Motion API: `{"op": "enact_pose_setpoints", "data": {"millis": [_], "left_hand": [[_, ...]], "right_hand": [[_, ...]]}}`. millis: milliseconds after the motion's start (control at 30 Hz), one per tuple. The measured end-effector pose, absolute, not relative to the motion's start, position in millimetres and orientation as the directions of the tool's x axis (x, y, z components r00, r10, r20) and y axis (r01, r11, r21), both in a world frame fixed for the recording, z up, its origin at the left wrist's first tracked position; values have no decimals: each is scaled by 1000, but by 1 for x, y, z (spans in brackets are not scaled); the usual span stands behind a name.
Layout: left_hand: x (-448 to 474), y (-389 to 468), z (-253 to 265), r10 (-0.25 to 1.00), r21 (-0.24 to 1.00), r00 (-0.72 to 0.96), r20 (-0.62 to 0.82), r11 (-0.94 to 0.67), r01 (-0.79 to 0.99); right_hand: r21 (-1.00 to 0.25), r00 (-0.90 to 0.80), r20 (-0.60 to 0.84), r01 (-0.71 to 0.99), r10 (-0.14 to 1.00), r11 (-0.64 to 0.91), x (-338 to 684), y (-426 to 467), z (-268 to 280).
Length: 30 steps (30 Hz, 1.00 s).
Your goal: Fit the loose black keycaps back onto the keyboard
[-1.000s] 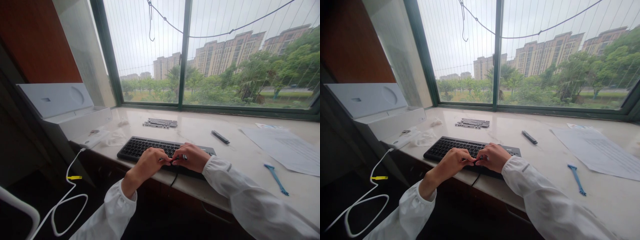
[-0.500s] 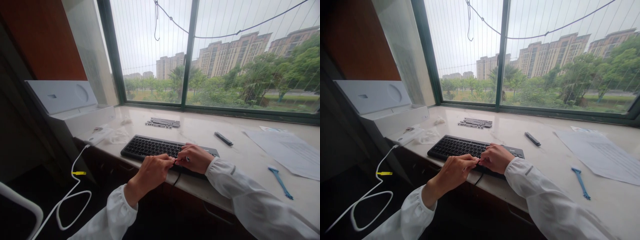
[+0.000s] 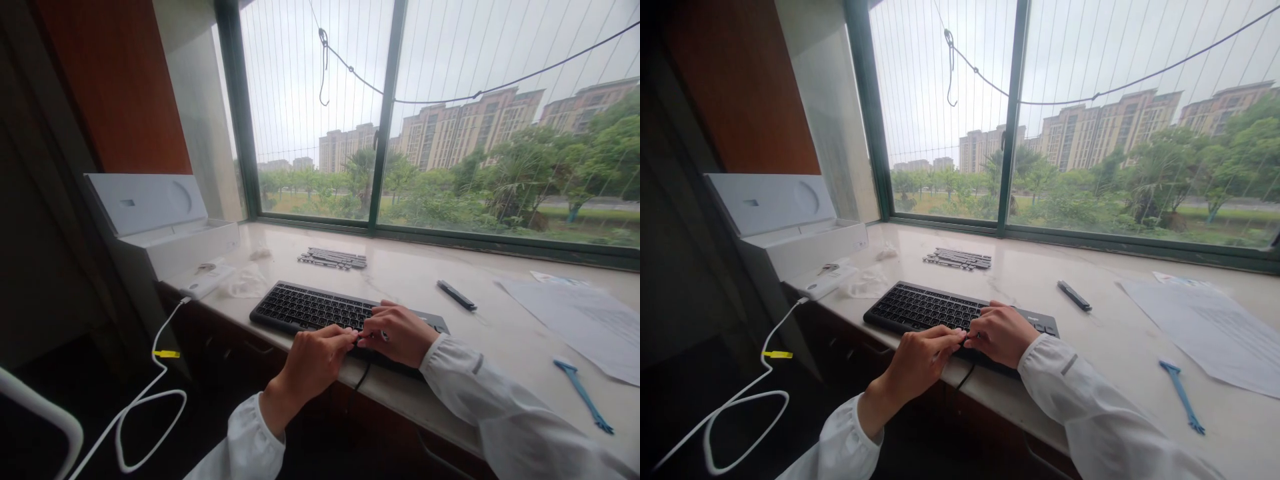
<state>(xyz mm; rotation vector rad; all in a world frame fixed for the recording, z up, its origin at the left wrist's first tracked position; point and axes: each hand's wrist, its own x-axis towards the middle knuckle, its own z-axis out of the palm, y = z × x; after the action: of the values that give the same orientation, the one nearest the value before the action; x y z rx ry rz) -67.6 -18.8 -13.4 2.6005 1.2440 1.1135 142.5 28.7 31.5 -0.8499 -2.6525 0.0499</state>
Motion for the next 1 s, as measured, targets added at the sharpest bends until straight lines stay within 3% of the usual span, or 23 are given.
{"op": "enact_pose_setpoints", "data": {"millis": [200,633,1000], "left_hand": [[-68,-16,-25,653,373,378,657,-716,590],[-63,-20,-26,723,400,346,598,-643,653],[-63,-20,-26,752,523,295,590,-634,570]], "right_hand": [[-163,-747,301,573,593,803,141,30,30],[-269,-693,293,602,659,752,145,34,22],[-253,-714,288,586,638,770,144,32,27]]}}
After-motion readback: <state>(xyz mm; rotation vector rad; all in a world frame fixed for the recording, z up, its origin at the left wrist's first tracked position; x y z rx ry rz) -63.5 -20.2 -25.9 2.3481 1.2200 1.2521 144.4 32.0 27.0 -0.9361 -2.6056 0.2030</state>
